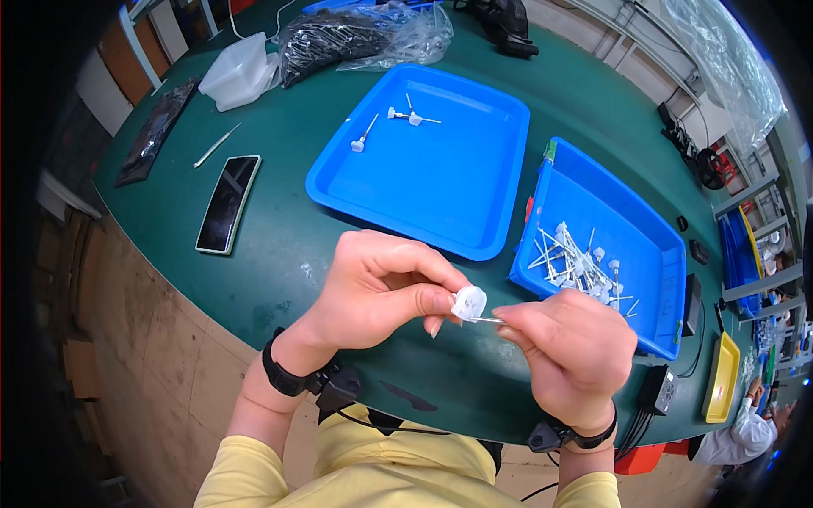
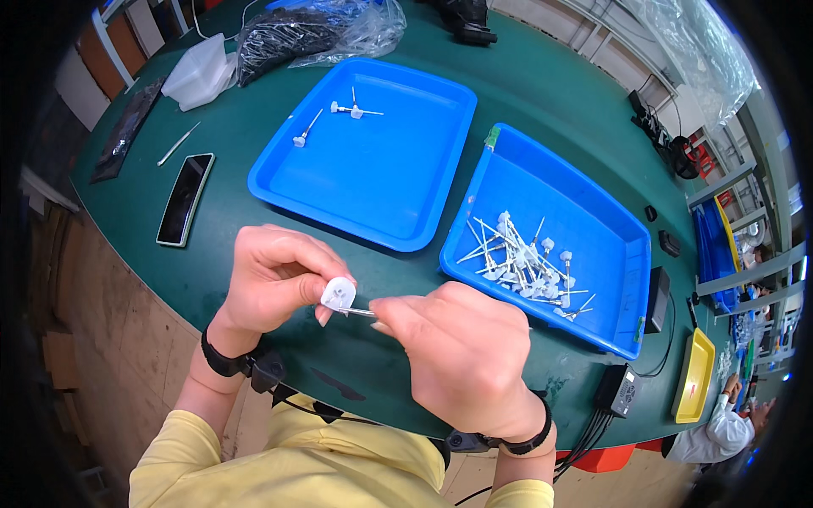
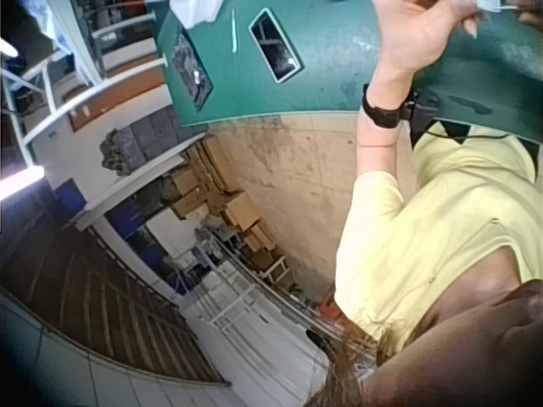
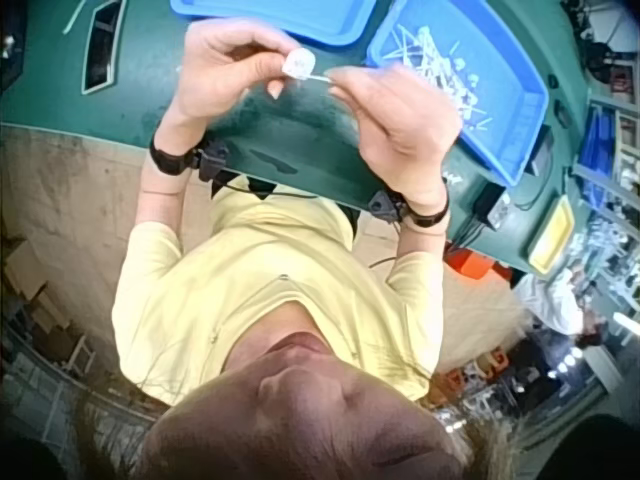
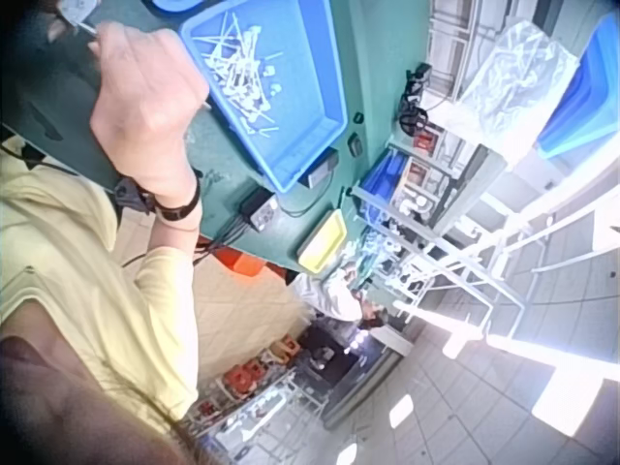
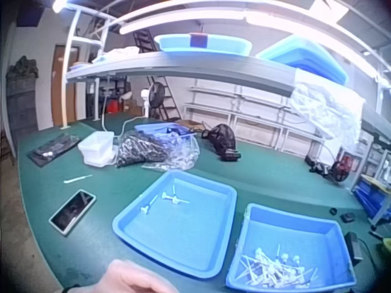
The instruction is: Manually assemble small white plastic components using tweezers and a plastic rod on a green workbench.
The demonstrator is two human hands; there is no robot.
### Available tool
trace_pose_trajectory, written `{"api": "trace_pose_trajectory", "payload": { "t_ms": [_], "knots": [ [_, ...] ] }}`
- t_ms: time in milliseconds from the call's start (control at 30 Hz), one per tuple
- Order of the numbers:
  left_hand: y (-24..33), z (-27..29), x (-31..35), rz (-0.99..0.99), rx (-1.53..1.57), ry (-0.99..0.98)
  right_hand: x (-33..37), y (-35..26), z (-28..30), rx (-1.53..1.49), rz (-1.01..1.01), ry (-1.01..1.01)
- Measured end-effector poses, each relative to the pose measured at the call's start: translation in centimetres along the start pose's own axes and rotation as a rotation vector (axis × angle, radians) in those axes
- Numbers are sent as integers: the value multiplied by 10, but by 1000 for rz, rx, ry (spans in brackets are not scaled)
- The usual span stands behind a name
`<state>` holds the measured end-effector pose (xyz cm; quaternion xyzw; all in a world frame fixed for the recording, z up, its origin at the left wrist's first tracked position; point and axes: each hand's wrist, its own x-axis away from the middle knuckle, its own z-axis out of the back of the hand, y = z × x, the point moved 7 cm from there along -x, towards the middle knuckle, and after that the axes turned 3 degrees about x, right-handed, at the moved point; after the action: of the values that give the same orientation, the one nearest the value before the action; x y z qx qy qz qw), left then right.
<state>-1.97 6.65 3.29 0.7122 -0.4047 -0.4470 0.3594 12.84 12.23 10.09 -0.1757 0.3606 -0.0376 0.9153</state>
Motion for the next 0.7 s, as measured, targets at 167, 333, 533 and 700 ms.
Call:
{"api": "trace_pose_trajectory", "payload": {
  "t_ms": [167, 333, 533, 700],
  "knots": [
    [-12, -1, 3, 170, 208, -43, 4, -25, -5, 458, 305, 83],
    [-19, -4, 3, 222, 414, -49, 6, -35, -10, 674, 392, 91],
    [-9, 6, 0, 52, 213, 4, 4, -31, -9, 602, 394, 102],
    [5, 2, 0, -79, 109, -68, 4, -29, 4, 473, 356, 151]
  ]
}}
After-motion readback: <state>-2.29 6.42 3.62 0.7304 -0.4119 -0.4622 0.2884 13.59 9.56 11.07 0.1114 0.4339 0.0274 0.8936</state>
